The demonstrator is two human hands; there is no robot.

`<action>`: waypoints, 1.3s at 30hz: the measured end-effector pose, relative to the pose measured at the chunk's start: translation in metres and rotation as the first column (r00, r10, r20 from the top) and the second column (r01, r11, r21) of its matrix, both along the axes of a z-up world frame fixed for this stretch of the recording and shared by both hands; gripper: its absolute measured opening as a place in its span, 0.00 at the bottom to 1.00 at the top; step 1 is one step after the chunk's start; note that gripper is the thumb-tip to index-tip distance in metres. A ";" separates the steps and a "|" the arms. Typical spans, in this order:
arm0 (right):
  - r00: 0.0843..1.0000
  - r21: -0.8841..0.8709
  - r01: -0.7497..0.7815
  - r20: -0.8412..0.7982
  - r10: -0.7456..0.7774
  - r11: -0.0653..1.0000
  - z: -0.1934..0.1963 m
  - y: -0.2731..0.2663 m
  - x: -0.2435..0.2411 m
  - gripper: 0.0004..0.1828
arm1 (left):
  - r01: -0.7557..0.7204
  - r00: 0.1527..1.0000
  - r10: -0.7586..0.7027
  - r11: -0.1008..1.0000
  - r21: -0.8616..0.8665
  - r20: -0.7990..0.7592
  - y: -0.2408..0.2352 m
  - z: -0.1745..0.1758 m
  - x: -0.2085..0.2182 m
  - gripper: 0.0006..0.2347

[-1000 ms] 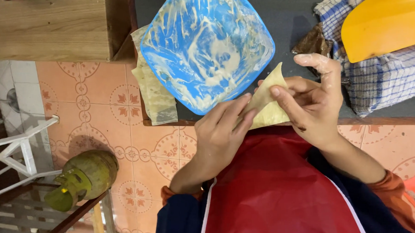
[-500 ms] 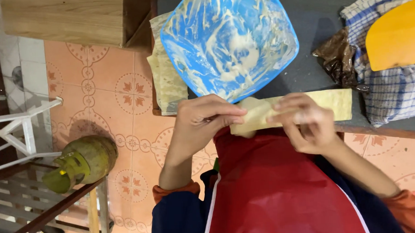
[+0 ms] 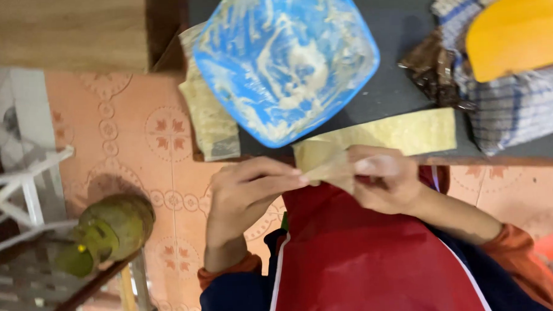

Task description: Wrapping and sealing chocolate filling inside thin dough skins to make samosa-style snacks.

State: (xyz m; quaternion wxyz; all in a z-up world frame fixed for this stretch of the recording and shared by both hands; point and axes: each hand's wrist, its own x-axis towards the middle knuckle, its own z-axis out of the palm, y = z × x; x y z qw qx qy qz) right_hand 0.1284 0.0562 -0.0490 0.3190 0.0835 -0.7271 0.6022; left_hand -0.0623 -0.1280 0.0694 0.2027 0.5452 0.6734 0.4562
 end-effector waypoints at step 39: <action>0.799 0.803 0.133 0.260 -0.542 0.581 0.014 0.017 0.006 0.26 | 0.045 0.571 0.035 0.996 -0.074 0.820 -0.015 -0.081 0.033 0.25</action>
